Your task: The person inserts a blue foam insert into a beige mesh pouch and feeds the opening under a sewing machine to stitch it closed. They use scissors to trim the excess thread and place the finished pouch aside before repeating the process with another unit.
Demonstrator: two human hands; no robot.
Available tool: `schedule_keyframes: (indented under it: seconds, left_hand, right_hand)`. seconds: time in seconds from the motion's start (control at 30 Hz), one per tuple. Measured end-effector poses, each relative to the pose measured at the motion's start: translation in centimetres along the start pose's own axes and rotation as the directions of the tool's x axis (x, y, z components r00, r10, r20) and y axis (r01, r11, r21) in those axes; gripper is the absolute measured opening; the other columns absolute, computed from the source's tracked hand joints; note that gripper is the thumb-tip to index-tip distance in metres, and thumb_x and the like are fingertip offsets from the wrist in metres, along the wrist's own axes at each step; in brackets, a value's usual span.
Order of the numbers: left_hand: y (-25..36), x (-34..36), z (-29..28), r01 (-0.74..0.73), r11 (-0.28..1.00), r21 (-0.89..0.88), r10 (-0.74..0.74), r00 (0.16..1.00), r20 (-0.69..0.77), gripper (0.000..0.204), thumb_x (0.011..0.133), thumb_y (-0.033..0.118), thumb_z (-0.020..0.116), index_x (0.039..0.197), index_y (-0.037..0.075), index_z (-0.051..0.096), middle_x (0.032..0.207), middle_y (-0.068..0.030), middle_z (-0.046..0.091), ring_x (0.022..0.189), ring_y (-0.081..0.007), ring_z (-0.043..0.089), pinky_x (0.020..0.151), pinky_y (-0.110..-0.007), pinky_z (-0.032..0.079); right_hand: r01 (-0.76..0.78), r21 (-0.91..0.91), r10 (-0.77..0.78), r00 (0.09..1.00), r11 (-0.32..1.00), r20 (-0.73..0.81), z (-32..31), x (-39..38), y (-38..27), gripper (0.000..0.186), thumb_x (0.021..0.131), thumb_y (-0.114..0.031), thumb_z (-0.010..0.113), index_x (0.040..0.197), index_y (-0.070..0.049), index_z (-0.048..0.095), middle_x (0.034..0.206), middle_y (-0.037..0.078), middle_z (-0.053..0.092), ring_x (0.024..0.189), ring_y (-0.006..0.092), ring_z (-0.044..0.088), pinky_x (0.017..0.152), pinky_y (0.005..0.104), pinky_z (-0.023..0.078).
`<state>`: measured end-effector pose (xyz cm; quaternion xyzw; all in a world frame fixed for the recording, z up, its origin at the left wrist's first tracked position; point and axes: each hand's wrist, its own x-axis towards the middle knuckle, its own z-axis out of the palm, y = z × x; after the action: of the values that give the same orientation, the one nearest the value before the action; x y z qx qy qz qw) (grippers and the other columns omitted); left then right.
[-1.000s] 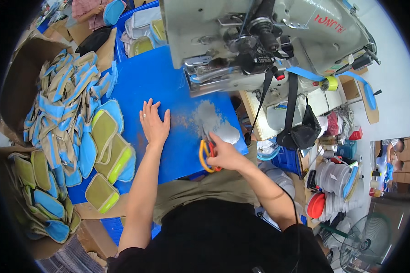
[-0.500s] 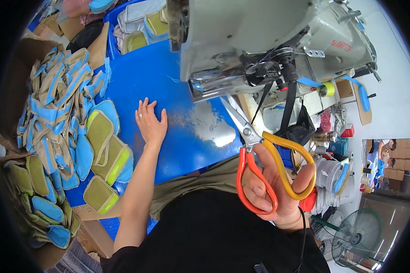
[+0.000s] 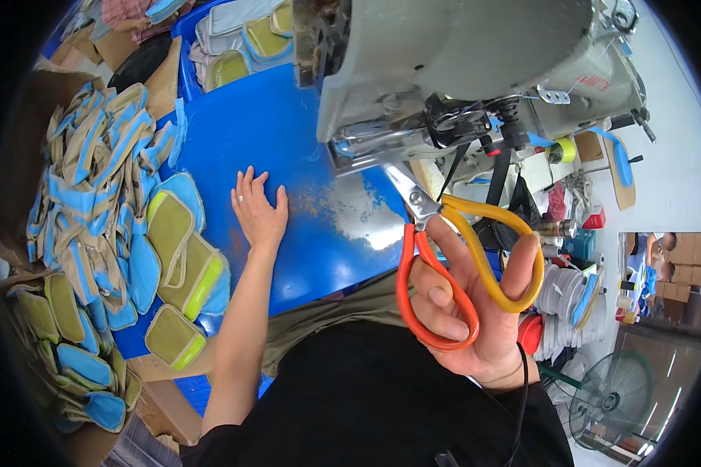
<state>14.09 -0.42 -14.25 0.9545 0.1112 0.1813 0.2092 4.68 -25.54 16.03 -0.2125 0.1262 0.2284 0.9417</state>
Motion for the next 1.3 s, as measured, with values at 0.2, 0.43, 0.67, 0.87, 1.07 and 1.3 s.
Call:
schedule_keyframes:
  seconds: [0.2, 0.43, 0.67, 0.87, 1.07, 1.3]
  left_hand:
    - [-0.1, -0.1, 0.1, -0.009, 1.000, -0.009, 0.009, 1.000, -0.011, 0.043, 0.093, 0.027, 0.072, 0.131, 0.010, 0.062, 0.155, -0.0158, 0.049, 0.151, -0.0343, 0.037, 0.125, -0.052, 0.024]
    - [-0.1, -0.1, 0.0, -0.009, 1.000, -0.020, 0.008, 1.000, -0.020, 0.042, 0.091, 0.028, 0.073, 0.128, 0.009, 0.064, 0.154, -0.0161, 0.050, 0.150, -0.0344, 0.038, 0.125, -0.052, 0.025]
    - [-0.3, -0.1, 0.1, -0.013, 1.000, -0.020, 0.012, 1.000, -0.027, 0.042, 0.091, 0.028, 0.074, 0.128, 0.009, 0.064, 0.154, -0.0160, 0.050, 0.150, -0.0343, 0.038, 0.125, -0.052, 0.025]
    - [-0.3, -0.1, 0.2, -0.011, 1.000, -0.023, 0.010, 1.000, -0.021, 0.042, 0.092, 0.029, 0.074, 0.128, 0.009, 0.064, 0.155, -0.0159, 0.050, 0.150, -0.0341, 0.038, 0.125, -0.052, 0.025]
    - [0.0, -0.1, 0.0, -0.003, 0.999, -0.041, 0.002, 1.000, -0.017, 0.042, 0.092, 0.029, 0.073, 0.128, 0.010, 0.064, 0.155, -0.0158, 0.050, 0.151, -0.0339, 0.037, 0.125, -0.052, 0.024]
    - [-0.2, -0.1, -0.1, 0.003, 1.000, -0.030, -0.004, 1.000, -0.013, 0.041, 0.093, 0.029, 0.073, 0.128, 0.009, 0.064, 0.155, -0.0160, 0.050, 0.151, -0.0340, 0.037, 0.125, -0.052, 0.024]
  right_hand:
    - [-0.088, -0.017, 0.088, 0.996, 0.996, -0.001, 0.9, -0.2, -0.7, 0.081, 0.094, -0.084, 0.040, 0.147, -0.024, 0.051, 0.094, 0.005, 0.052, 0.063, 0.0091, 0.039, 0.055, 0.0195, 0.035]
    - [-0.016, 0.095, 0.030, 0.988, 0.995, -0.149, 2.9, 0.0, -0.3, 0.085, 0.099, -0.078, 0.041, 0.148, -0.009, 0.051, 0.091, 0.004, 0.052, 0.054, 0.0062, 0.042, 0.046, 0.0166, 0.036]
    - [-0.133, 0.118, 0.140, 0.989, 0.984, -0.051, 3.4, 0.4, -1.7, 0.072, 0.094, -0.084, 0.041, 0.122, -0.018, 0.049, 0.092, 0.002, 0.052, 0.058, 0.0062, 0.041, 0.047, 0.0171, 0.034]
    - [-0.114, 0.183, 0.126, 0.990, 0.977, -0.058, 3.9, 0.4, -1.7, 0.092, 0.100, -0.076, 0.045, 0.156, -0.003, 0.037, 0.094, 0.004, 0.049, 0.060, 0.0064, 0.048, 0.043, 0.0208, 0.037]
    - [-0.123, 0.206, 0.137, 0.989, 0.971, -0.054, 4.3, 0.8, -1.8, 0.091, 0.102, -0.072, 0.046, 0.159, -0.002, 0.031, 0.094, 0.004, 0.047, 0.061, 0.0068, 0.049, 0.045, 0.0220, 0.039]
    - [-0.127, 0.165, 0.152, 0.977, 0.978, -0.152, 4.6, 0.9, -1.4, 0.047, 0.108, -0.055, 0.050, 0.130, -0.013, 0.046, 0.090, 0.001, 0.050, 0.059, 0.0059, 0.044, 0.046, 0.0184, 0.034]
